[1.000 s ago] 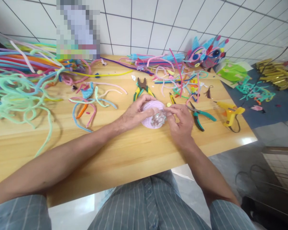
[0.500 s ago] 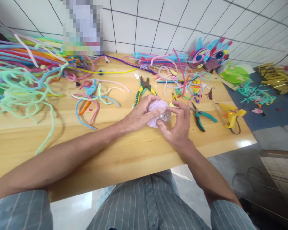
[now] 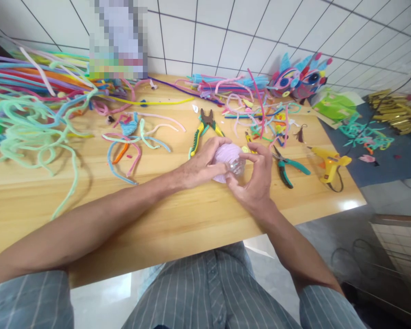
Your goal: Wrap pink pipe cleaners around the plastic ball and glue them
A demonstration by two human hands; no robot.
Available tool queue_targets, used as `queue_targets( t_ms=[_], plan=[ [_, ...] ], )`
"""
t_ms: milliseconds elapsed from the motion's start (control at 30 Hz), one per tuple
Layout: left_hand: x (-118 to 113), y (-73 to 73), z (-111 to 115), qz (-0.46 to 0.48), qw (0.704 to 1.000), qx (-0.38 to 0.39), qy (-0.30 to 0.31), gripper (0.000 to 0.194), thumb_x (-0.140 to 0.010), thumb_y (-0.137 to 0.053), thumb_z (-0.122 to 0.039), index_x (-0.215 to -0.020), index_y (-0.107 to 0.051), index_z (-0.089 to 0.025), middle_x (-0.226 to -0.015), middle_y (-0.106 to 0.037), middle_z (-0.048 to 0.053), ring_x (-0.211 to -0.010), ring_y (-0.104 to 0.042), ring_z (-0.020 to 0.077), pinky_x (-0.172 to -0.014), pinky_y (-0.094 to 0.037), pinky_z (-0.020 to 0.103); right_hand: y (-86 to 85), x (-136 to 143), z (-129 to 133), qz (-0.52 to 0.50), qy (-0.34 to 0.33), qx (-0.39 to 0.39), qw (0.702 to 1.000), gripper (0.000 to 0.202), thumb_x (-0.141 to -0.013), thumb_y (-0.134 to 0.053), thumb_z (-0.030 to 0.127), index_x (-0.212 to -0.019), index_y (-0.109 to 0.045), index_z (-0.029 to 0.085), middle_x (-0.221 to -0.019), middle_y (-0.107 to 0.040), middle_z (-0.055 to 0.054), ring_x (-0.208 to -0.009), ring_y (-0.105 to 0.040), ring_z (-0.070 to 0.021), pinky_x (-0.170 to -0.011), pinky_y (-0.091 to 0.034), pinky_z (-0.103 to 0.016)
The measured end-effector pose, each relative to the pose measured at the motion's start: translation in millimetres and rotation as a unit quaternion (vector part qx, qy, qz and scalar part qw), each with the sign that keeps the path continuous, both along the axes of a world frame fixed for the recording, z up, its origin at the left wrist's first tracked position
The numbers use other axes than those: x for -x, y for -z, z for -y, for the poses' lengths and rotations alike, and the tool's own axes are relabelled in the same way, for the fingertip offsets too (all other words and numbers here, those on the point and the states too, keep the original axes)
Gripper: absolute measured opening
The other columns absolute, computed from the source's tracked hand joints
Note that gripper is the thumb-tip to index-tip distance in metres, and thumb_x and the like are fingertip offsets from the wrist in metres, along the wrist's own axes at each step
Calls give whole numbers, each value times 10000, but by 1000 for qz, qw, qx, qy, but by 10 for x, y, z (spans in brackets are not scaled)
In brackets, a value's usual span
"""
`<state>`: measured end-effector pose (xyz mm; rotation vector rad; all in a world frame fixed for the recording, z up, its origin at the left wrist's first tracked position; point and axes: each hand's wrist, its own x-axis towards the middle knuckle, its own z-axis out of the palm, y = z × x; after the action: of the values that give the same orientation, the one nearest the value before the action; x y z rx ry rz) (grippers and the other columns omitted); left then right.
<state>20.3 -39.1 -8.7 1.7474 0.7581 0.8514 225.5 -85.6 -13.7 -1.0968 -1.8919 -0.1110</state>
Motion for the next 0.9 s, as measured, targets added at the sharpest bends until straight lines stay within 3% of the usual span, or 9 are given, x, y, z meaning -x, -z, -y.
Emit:
queue_targets(
  t_ms=[100, 200, 400, 667, 900],
  plan=[
    [15, -6, -20, -11, 1000, 13, 20, 691, -843, -721, -386, -1456, -452, -216, -1415, -559, 134, -1290, -586, 315, -1095, -535, 469, 5, -13, 2, 1, -6, -3, 1000, 509, -806, -793, 285, -1267, -578, 268, -1385, -619, -167, -1303, -622, -378, -1093, -550, -619],
    [25, 1, -34, -11, 1000, 10, 28, 674, -849, -700, -365, -1458, -444, -225, -1421, -560, 131, -1353, -559, 331, -1161, -501, 506, 12, -29, 7, 9, -2, 0, 1000, 524, -810, -804, 313, -1278, -571, 276, -1402, -615, -165, -1306, -620, -383, -1104, -545, -631],
    [48, 54, -68, -25, 997, -65, 31, 647, -894, -652, -353, -1496, -462, -209, -1457, -556, 151, -1351, -569, 334, -1187, -495, 509, 20, -50, 16, 25, -7, -12, 1000, 519, -842, -817, 361, -1300, -587, 274, -1414, -602, -175, -1277, -630, -370, -1015, -598, -578],
    [79, 178, -112, -8, 993, -113, 36, 693, -981, -643, -497, -1575, -432, -211, -1560, -536, 176, -1437, -543, 360, -1283, -426, 540, 26, -58, -19, 17, 2, -15, 1000, 455, -885, -808, 399, -1292, -634, 295, -1405, -585, -156, -1296, -620, -360, -1004, -604, -561],
    [35, 193, -111, 1, 991, -130, 8, 664, -993, -649, -516, -1541, -485, -179, -1485, -579, 193, -1366, -590, 347, -1206, -488, 509, 2, -135, -67, 2, 0, 1, 1000, 418, -922, -798, 475, -1274, -672, 288, -1394, -610, -146, -1295, -640, -355, -1053, -581, -583]
  ],
)
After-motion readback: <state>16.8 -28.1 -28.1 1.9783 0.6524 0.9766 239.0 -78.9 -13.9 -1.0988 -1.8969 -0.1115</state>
